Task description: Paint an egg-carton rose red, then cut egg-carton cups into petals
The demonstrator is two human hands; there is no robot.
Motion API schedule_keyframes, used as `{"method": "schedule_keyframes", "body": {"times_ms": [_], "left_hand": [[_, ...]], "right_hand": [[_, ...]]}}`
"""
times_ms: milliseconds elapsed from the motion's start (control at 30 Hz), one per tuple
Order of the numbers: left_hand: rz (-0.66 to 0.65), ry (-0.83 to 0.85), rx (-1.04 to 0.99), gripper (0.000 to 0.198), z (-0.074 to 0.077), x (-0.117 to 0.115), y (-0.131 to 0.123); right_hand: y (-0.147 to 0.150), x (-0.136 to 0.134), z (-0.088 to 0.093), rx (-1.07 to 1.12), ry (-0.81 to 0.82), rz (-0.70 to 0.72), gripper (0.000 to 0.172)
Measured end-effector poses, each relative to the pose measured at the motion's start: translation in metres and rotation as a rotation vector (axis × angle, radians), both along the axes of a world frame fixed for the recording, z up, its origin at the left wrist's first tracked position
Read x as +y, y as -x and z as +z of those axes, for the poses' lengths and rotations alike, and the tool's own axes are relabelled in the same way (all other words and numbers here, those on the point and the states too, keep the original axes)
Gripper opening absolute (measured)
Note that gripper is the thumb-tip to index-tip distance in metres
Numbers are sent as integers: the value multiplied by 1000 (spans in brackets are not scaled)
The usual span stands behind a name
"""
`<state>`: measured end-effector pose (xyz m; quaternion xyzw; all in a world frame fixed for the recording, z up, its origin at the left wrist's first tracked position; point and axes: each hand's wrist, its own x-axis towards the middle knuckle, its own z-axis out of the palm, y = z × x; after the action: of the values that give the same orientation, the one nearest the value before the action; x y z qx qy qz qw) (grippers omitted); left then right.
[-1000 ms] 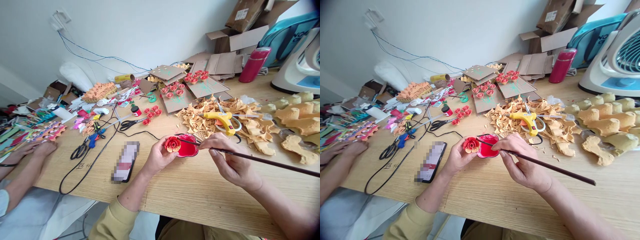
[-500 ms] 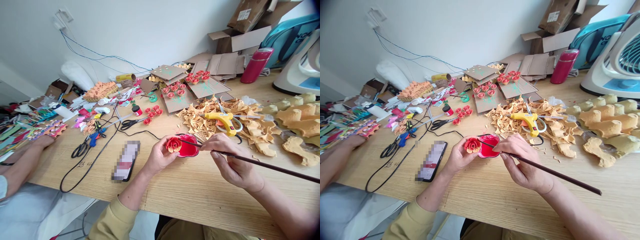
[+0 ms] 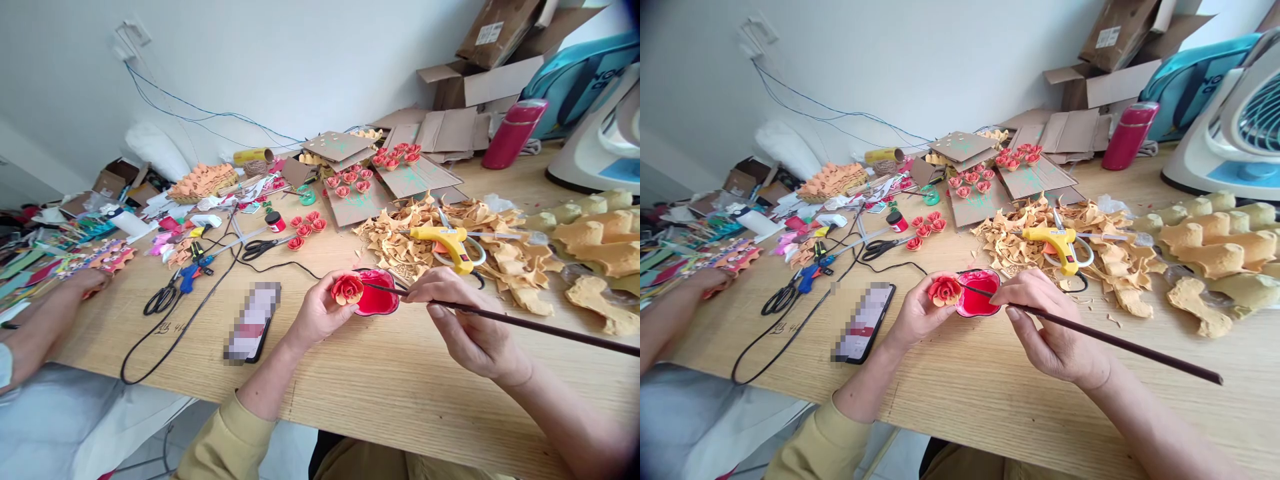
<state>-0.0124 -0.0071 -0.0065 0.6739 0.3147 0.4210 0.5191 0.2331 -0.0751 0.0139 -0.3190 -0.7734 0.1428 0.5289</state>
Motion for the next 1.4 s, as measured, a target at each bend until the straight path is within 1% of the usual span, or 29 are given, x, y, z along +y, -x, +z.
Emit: {"method": "schedule_keyframes", "body": {"times_ms": [133, 300, 400, 500, 633, 767, 867, 1000, 1133, 1267, 1400], "left_hand": [[-23, 4, 2, 44, 2, -1, 0], [-29, 38, 23, 47, 11, -5, -4], [-68, 36, 15, 47, 13, -6, -7], [-93, 41, 5, 47, 10, -5, -7], [-73, 57, 29, 48, 4, -3, -2], [-77, 16, 41, 45, 4, -1, 1], [-68, -29, 58, 40, 5, 0, 2], [-33, -108, 105, 40, 3, 1, 2], [-11, -167, 168, 44, 0, 2, 3], [0, -192, 180, 43, -2, 2, 4], [4, -197, 190, 41, -1, 1, 4]], "right_hand": [[0, 0, 1, 14, -9, -6, 26], [3, -1, 2, -26, 5, -24, 27], [4, -1, 2, -23, -15, -48, 26], [5, -1, 1, -21, -27, -53, 26], [4, -1, -2, -3, -29, -57, 24], [2, 0, -4, 15, -47, -138, 19], [3, 2, -2, -31, -64, -224, 16], [7, 5, 0, -172, -83, -257, 13], [7, 8, -4, -286, -82, -315, 11], [6, 10, -7, -331, -96, -311, 10], [8, 10, -5, -334, -101, -308, 11]]}}
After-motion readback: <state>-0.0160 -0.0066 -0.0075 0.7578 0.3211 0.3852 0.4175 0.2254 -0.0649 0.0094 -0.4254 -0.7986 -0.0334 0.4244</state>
